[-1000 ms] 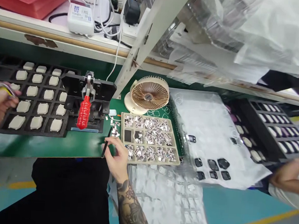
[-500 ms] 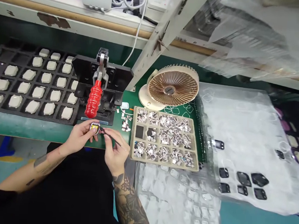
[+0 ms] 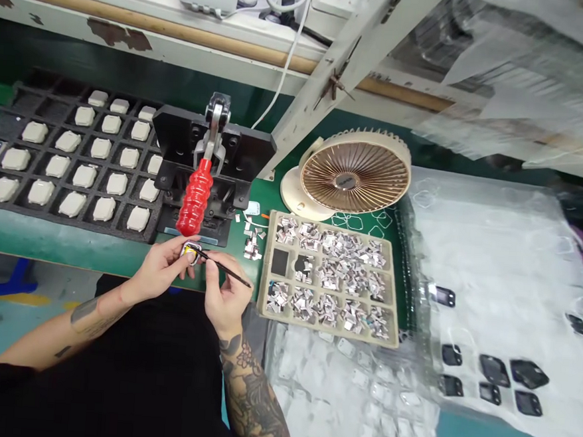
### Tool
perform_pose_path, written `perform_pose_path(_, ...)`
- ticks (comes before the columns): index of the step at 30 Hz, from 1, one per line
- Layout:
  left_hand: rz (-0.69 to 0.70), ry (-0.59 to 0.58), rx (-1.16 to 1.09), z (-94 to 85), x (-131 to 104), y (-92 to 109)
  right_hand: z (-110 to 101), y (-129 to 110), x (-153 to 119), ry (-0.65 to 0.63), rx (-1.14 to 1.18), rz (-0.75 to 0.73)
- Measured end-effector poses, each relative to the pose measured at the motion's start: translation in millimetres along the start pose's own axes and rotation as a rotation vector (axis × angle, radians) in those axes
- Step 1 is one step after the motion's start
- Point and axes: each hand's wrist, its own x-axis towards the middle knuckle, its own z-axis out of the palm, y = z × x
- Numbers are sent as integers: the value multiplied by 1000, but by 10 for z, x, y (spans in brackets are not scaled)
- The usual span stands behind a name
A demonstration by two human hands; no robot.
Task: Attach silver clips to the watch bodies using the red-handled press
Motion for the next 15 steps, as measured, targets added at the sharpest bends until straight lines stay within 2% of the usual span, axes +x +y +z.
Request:
perform_pose_path(2, 1, -1, -15, -9, 1, -5, 19, -6, 16, 9, 14, 15)
perform_pose_path(7, -3, -8, -47, -13, 10, -21, 49, -69, 4, -15, 171, 186)
perform_pose_path(9, 4, 15, -92, -1, 16, -27, 29, -98, -33, -38, 212, 166)
perform_pose_path(11, 21, 46, -149, 11, 24, -29, -4, -111, -58, 17, 227, 97)
perform_pose_path(13, 31, 66, -191, 20, 33, -20, -31, -101, -53, 123, 198, 47)
perform_pose_path(15, 26, 71, -216, 20, 38, -2, -35, -73, -22, 188, 145, 63)
